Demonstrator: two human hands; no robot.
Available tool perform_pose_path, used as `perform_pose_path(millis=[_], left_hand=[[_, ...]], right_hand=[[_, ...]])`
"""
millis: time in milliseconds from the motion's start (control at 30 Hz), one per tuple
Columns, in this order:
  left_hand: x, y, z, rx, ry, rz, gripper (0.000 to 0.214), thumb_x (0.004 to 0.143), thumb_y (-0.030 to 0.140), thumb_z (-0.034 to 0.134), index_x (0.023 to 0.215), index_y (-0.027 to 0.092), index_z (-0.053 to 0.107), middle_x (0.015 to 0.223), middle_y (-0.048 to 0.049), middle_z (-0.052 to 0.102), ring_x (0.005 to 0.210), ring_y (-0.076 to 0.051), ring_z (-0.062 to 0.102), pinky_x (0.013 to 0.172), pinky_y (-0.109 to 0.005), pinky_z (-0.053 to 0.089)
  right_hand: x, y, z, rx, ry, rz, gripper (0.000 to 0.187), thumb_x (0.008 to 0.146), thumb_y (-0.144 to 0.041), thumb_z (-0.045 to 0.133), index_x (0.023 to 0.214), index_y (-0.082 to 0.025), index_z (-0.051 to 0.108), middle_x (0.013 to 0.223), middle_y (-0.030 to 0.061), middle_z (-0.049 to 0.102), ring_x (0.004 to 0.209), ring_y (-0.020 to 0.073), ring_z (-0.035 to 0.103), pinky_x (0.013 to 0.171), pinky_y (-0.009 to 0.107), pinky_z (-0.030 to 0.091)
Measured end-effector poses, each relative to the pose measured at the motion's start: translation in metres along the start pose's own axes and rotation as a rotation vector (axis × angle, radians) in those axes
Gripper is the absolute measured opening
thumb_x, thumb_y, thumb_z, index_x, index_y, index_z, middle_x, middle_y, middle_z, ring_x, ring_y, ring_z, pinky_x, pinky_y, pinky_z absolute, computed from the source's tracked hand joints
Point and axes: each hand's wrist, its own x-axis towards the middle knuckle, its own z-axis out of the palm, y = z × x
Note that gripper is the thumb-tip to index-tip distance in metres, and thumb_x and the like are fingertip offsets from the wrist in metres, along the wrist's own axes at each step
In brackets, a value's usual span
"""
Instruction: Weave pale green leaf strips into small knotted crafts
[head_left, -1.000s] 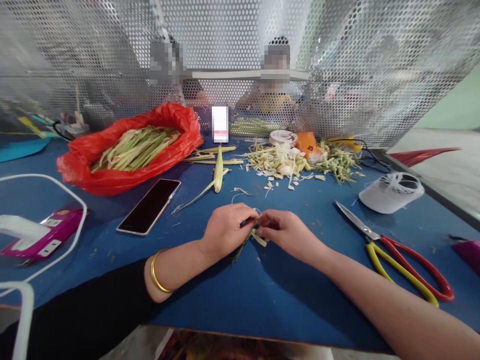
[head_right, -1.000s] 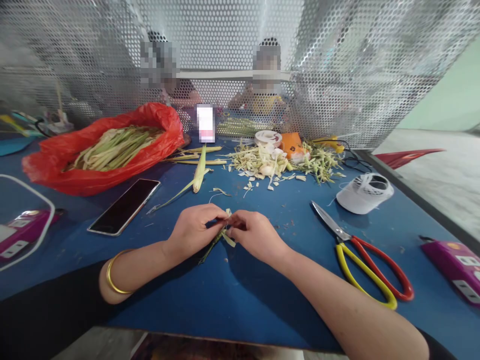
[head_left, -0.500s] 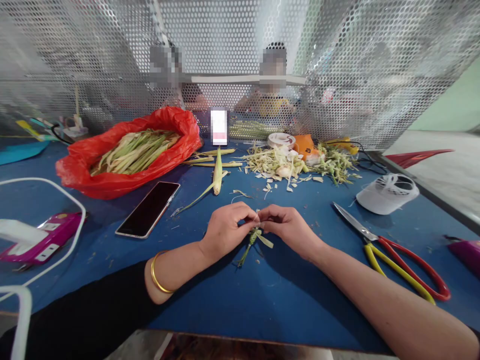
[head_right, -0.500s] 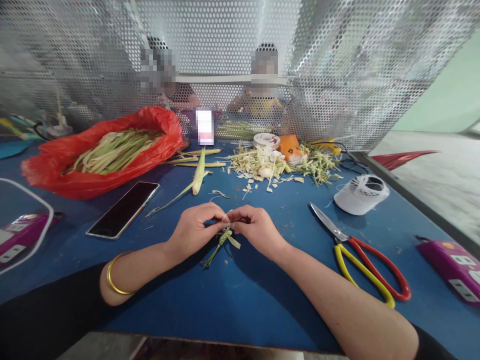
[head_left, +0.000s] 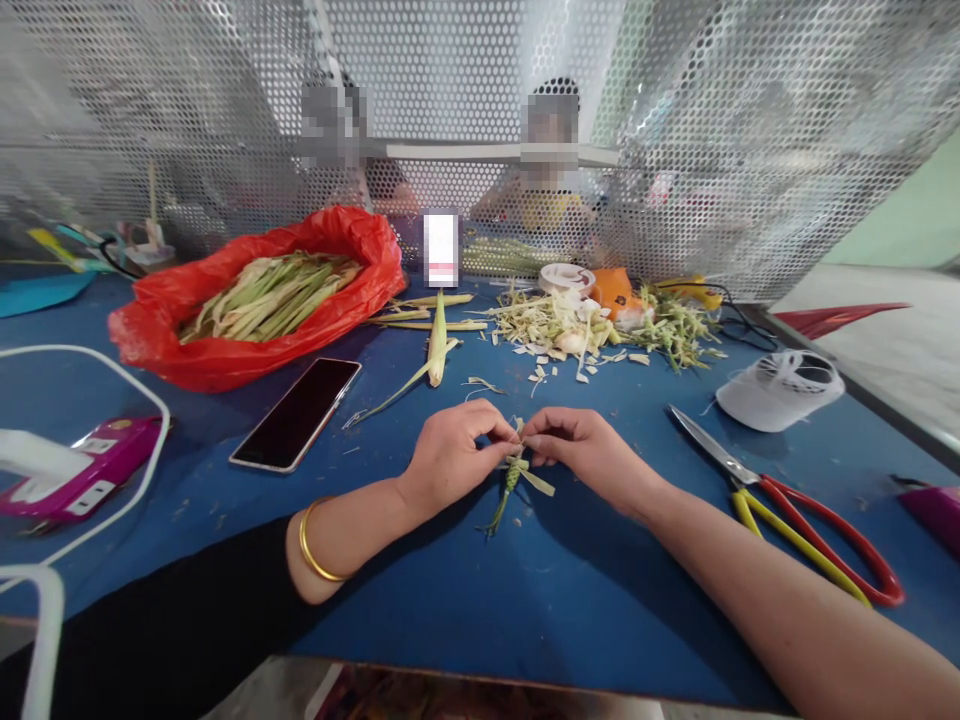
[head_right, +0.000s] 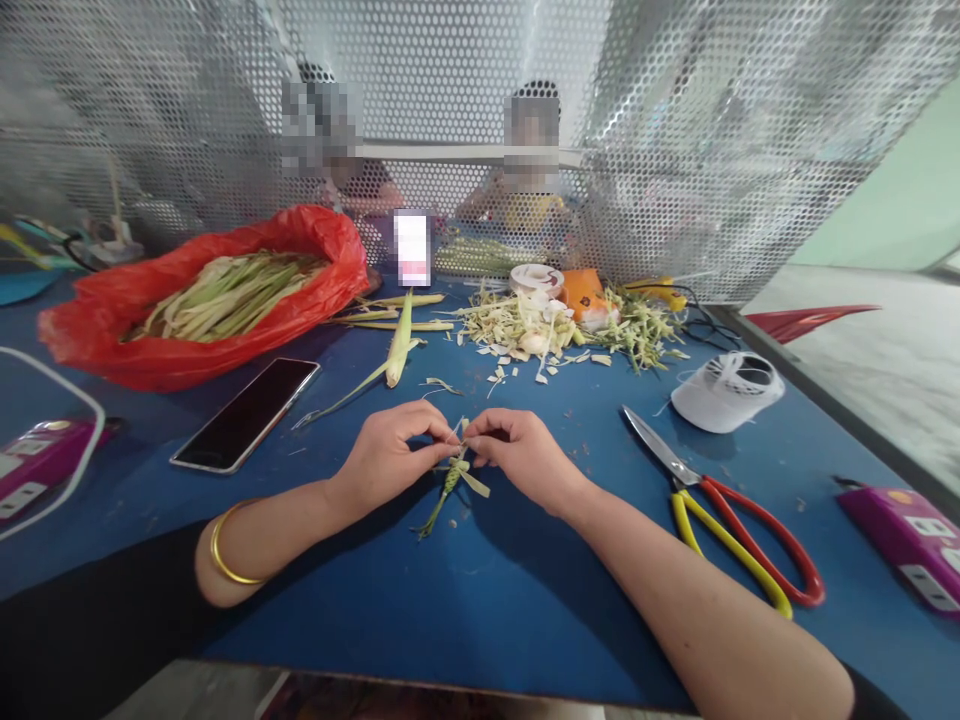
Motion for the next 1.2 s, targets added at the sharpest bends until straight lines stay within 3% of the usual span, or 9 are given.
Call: perform_pose_path(millis=[267, 500, 567, 667, 800, 967, 1200], left_hand=[[0.003, -0.001, -0.003, -0.014, -0.07, -0.061, 0.009, 0.078, 0.016, 0.067, 0.07, 0.02, 0.068, 0.077, 0.0009, 0.069, 0.072, -0.012, 0.063, 0.071, -0.024, 0.045], [0.006, -0.001, -0.006, 0.244, -0.109, -0.219, 0.015, 0.079, 0.023, 0.064, 0.063, 0.02, 0.062, 0.073, 0.0004, 0.067, 0.069, -0.015, 0.06, 0.062, -0.026, 0.04], [0.006, 0.0, -0.006, 0.277, -0.135, -0.234, 0.014, 0.077, 0.021, 0.064, 0.063, 0.02, 0.062, 0.073, 0.0001, 0.068, 0.069, -0.016, 0.06, 0.061, -0.026, 0.039], [0.006, 0.001, -0.005, 0.276, -0.134, -0.245, 0.012, 0.076, 0.021, 0.064, 0.064, 0.02, 0.064, 0.073, -0.0004, 0.069, 0.067, -0.016, 0.059, 0.059, -0.026, 0.039], [0.007, -0.003, -0.005, 0.193, -0.13, -0.298, 0.01, 0.074, 0.023, 0.063, 0.065, 0.02, 0.067, 0.069, -0.0001, 0.069, 0.063, -0.015, 0.059, 0.057, -0.026, 0.039], [0.009, -0.006, -0.006, -0.169, -0.136, -0.352, 0.022, 0.082, 0.033, 0.059, 0.071, 0.017, 0.068, 0.067, -0.001, 0.067, 0.061, -0.013, 0.056, 0.06, -0.025, 0.042], [0.011, 0.003, -0.009, -0.569, -0.285, -0.47, 0.026, 0.088, 0.036, 0.053, 0.076, 0.016, 0.064, 0.055, 0.0026, 0.056, 0.049, -0.008, 0.047, 0.049, -0.021, 0.033]], right_hand=[[-0.001, -0.004, -0.02, -0.261, -0.261, 0.031, 0.009, 0.076, -0.024, 0.056, 0.069, -0.018, 0.057, 0.061, -0.0025, 0.055, 0.06, 0.0129, 0.053, 0.059, 0.026, 0.039], [-0.006, -0.008, -0.035, -0.32, -0.485, 0.025, 0.01, 0.075, -0.014, 0.054, 0.068, -0.02, 0.058, 0.068, -0.0015, 0.055, 0.063, 0.0138, 0.055, 0.06, 0.026, 0.045], [-0.007, -0.011, -0.035, -0.331, -0.475, -0.023, 0.01, 0.075, -0.013, 0.055, 0.07, -0.02, 0.06, 0.069, -0.0013, 0.056, 0.065, 0.014, 0.055, 0.061, 0.026, 0.044], [-0.006, -0.013, -0.03, -0.274, -0.359, -0.145, 0.007, 0.077, -0.017, 0.059, 0.071, -0.019, 0.061, 0.085, 0.0025, 0.061, 0.075, 0.0151, 0.056, 0.068, 0.028, 0.043], [-0.003, -0.008, -0.016, 0.009, -0.271, -0.151, 0.012, 0.082, -0.024, 0.057, 0.071, -0.018, 0.057, 0.089, 0.0056, 0.066, 0.077, 0.0151, 0.059, 0.068, 0.028, 0.043], [0.001, 0.0, -0.005, 0.1, -0.33, -0.005, 0.013, 0.081, -0.03, 0.057, 0.076, -0.018, 0.053, 0.075, 0.0007, 0.064, 0.058, 0.0109, 0.058, 0.058, 0.025, 0.039], [0.001, 0.002, -0.007, 0.089, -0.334, -0.039, 0.017, 0.082, -0.033, 0.058, 0.076, -0.019, 0.052, 0.069, -0.001, 0.06, 0.06, 0.0111, 0.056, 0.059, 0.025, 0.04]])
